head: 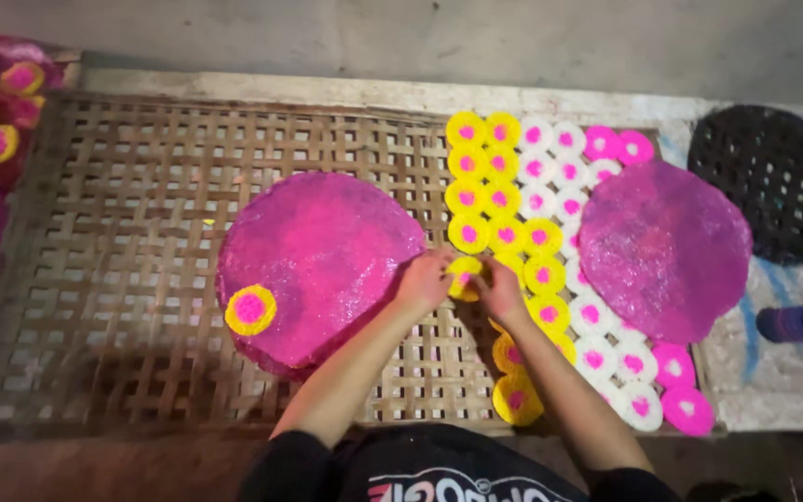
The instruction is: The person arranges small yellow and pink circular pieces onto a larger pink glittery circular base on a woven mat. They repeatedly pick up the small circles and place them in a pattern on the base, then move the completed base to a nearby tray.
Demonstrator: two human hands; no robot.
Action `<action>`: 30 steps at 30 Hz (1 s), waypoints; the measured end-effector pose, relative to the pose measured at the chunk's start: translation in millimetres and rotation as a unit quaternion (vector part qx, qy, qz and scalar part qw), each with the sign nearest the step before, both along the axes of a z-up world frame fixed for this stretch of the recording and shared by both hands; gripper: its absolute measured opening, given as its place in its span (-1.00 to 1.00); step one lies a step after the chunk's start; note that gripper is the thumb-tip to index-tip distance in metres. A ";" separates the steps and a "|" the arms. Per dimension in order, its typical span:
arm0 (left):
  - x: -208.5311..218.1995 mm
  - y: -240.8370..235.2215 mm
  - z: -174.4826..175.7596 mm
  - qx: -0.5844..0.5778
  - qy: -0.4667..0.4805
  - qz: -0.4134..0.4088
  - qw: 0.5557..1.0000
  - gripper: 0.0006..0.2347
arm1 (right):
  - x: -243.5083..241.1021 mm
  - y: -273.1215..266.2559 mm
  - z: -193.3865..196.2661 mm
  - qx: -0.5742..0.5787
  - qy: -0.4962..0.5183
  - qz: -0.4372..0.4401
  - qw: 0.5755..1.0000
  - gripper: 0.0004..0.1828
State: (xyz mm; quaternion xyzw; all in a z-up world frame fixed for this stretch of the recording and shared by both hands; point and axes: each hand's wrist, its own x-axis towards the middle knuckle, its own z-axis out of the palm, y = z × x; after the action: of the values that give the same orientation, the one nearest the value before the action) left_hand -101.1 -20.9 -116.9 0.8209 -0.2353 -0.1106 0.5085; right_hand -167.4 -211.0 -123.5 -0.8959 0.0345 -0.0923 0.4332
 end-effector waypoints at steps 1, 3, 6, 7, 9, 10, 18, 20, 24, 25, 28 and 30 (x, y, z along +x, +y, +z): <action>3.4 -7.0 -0.3 0.044 -0.001 0.020 0.999 -0.71 | 5.5 -1.9 2.6 -0.028 0.012 -0.020 0.999 -0.57; 2.0 -16.3 3.5 0.116 -0.008 0.037 0.993 -0.70 | 7.9 0.7 9.8 -0.083 0.039 -0.063 0.994 -0.58; 1.5 -22.1 14.4 0.143 -0.066 0.045 0.986 -0.69 | 10.8 10.5 27.3 -0.153 -0.012 -0.046 0.987 -0.55; 5.1 -19.1 17.9 0.119 -0.103 0.061 0.986 -0.67 | 11.4 12.4 35.2 -0.162 -0.036 -0.052 0.985 -0.51; 5.3 0.3 20.0 0.087 -0.156 0.094 0.979 -0.66 | 5.7 19.5 49.4 -0.177 -0.081 -0.060 0.979 -0.43; 6.6 20.9 19.7 0.080 -0.171 0.113 0.975 -0.66 | 3.1 22.9 57.2 -0.182 -0.109 -0.070 0.975 -0.45; -27.0 265.7 53.8 0.366 -0.156 0.260 0.880 -0.59 | -22.0 91.8 91.2 -0.024 -0.125 0.019 0.992 -0.55; -35.7 277.9 78.7 0.409 -0.105 0.236 0.875 -0.62 | -20.2 116.1 86.9 -0.007 -0.126 0.064 0.990 -0.59; -56.6 255.5 125.6 0.350 0.074 0.202 0.912 -0.78 | -22.6 162.0 67.5 0.190 0.075 0.196 0.959 -0.69; -66.5 243.2 133.6 0.283 0.140 0.206 0.926 -0.80 | -26.3 172.2 62.0 0.308 0.152 0.238 0.909 -0.69; -101.6 189.1 138.0 0.178 -0.081 0.104 0.975 -0.78 | -44.3 173.1 51.8 0.728 0.353 0.168 0.564 -0.39; -105.3 152.4 126.4 0.126 -0.193 0.085 0.969 -0.62 | -50.2 150.8 49.1 0.666 0.358 0.028 0.654 -0.52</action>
State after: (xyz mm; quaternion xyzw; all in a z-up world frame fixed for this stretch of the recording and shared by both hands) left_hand -206.4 131.5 9.4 0.9012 -0.2424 0.0647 0.3535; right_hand -217.5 -60.2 -74.5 -0.3317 0.2143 0.2954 0.8699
